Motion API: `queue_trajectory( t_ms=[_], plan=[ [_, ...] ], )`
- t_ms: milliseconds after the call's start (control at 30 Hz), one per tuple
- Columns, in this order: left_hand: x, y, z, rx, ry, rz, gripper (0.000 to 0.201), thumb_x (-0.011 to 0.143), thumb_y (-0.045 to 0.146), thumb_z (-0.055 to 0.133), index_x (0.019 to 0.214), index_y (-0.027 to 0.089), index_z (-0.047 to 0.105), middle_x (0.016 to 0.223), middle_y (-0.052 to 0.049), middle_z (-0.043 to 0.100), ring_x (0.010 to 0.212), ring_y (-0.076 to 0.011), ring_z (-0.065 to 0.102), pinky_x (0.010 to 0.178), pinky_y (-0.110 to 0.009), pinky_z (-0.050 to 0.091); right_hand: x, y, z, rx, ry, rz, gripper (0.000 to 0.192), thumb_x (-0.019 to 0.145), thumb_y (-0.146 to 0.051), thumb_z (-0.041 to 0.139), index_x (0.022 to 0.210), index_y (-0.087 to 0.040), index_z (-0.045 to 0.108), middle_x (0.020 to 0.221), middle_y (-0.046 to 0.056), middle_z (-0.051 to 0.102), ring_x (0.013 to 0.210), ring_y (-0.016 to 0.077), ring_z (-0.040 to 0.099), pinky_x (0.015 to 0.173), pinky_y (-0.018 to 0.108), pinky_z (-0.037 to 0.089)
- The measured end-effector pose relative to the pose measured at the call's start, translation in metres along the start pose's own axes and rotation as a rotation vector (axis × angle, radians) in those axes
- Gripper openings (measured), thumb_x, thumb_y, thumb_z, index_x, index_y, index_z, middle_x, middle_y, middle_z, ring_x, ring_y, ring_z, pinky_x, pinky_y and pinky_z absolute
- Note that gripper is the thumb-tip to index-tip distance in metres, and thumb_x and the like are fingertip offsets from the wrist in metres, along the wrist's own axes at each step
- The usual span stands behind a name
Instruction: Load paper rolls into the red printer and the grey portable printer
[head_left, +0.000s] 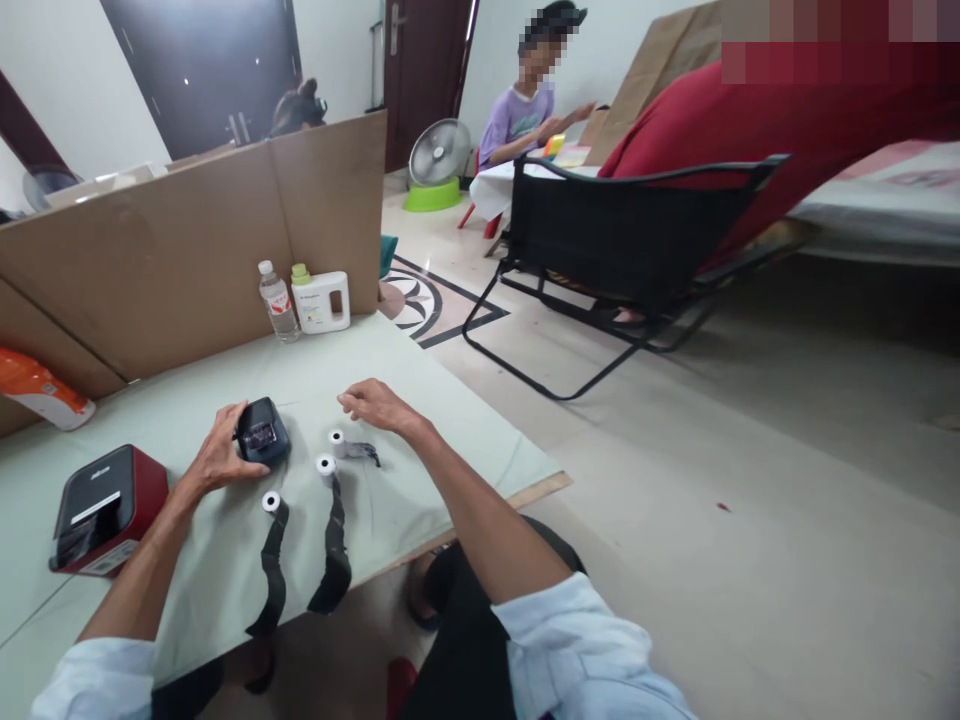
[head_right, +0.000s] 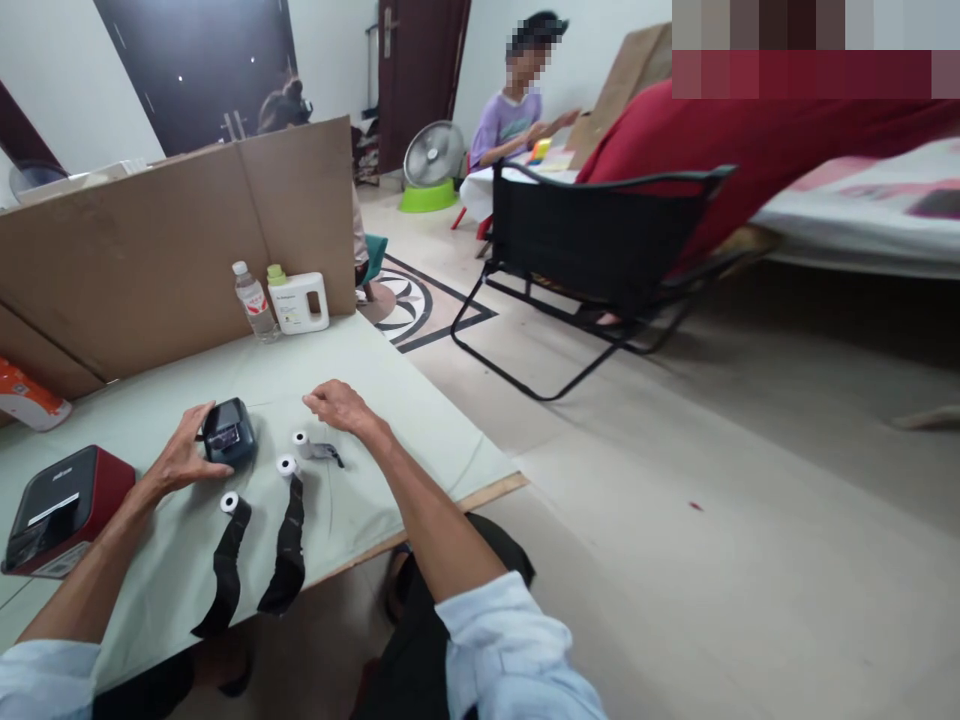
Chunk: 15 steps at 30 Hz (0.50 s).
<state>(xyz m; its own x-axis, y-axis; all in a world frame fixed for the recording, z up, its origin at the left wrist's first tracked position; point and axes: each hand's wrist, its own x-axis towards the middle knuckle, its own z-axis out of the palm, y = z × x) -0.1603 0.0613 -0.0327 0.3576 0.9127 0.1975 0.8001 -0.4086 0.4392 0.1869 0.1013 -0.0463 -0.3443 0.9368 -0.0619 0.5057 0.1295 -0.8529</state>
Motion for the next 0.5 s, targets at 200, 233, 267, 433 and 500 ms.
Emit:
queue_trajectory(
  t_ms=[200,233,267,433,500],
  plan=[
    [0.060,0.025,0.033,-0.067,0.034,0.025,0.127,0.052,0.052,0.095,0.160,0.022,0.035,0.154,-0.017,0.040,0.145,-0.0415,0.043,0.111,-0.054,0.051,-0.007,-0.010,-0.007,0.088,-0.224,0.125,0.024,0.094,-0.022,0.060,0.075,-0.011,0.071,0.081,0.009,0.077,0.064,0.0124,0.065,0.053,0.018,0.047],
    [0.068,0.029,0.039,-0.072,0.031,0.035,0.127,0.051,0.051,0.095,0.159,0.021,0.035,0.154,-0.017,0.040,0.144,-0.0416,0.043,0.112,-0.054,0.050,-0.008,-0.011,-0.008,0.100,-0.255,0.129,0.023,0.093,-0.022,0.062,0.074,-0.011,0.071,0.078,0.008,0.076,0.063,0.0122,0.065,0.053,0.018,0.047],
    [0.076,0.033,0.044,-0.075,0.026,0.046,0.127,0.051,0.051,0.096,0.159,0.021,0.036,0.152,-0.017,0.041,0.144,-0.0417,0.044,0.113,-0.054,0.049,-0.009,-0.012,-0.010,0.109,-0.286,0.126,0.022,0.091,-0.021,0.064,0.073,-0.011,0.072,0.076,0.007,0.075,0.062,0.0121,0.064,0.053,0.018,0.048],
    [0.097,0.046,0.065,-0.079,-0.014,0.058,0.128,0.049,0.048,0.096,0.158,0.016,0.037,0.149,-0.019,0.044,0.144,-0.0421,0.044,0.115,-0.054,0.047,-0.012,-0.011,-0.018,0.132,-0.400,0.116,0.015,0.085,-0.020,0.069,0.074,-0.012,0.075,0.069,0.003,0.070,0.063,0.0125,0.063,0.055,0.019,0.052],
    [0.101,0.049,0.072,-0.079,-0.019,0.065,0.127,0.050,0.048,0.096,0.158,0.016,0.037,0.150,-0.020,0.043,0.143,-0.0423,0.044,0.115,-0.055,0.047,-0.011,-0.009,-0.019,0.135,-0.422,0.119,0.013,0.084,-0.020,0.070,0.077,-0.012,0.076,0.066,0.002,0.068,0.063,0.0126,0.064,0.055,0.019,0.053]
  ],
)
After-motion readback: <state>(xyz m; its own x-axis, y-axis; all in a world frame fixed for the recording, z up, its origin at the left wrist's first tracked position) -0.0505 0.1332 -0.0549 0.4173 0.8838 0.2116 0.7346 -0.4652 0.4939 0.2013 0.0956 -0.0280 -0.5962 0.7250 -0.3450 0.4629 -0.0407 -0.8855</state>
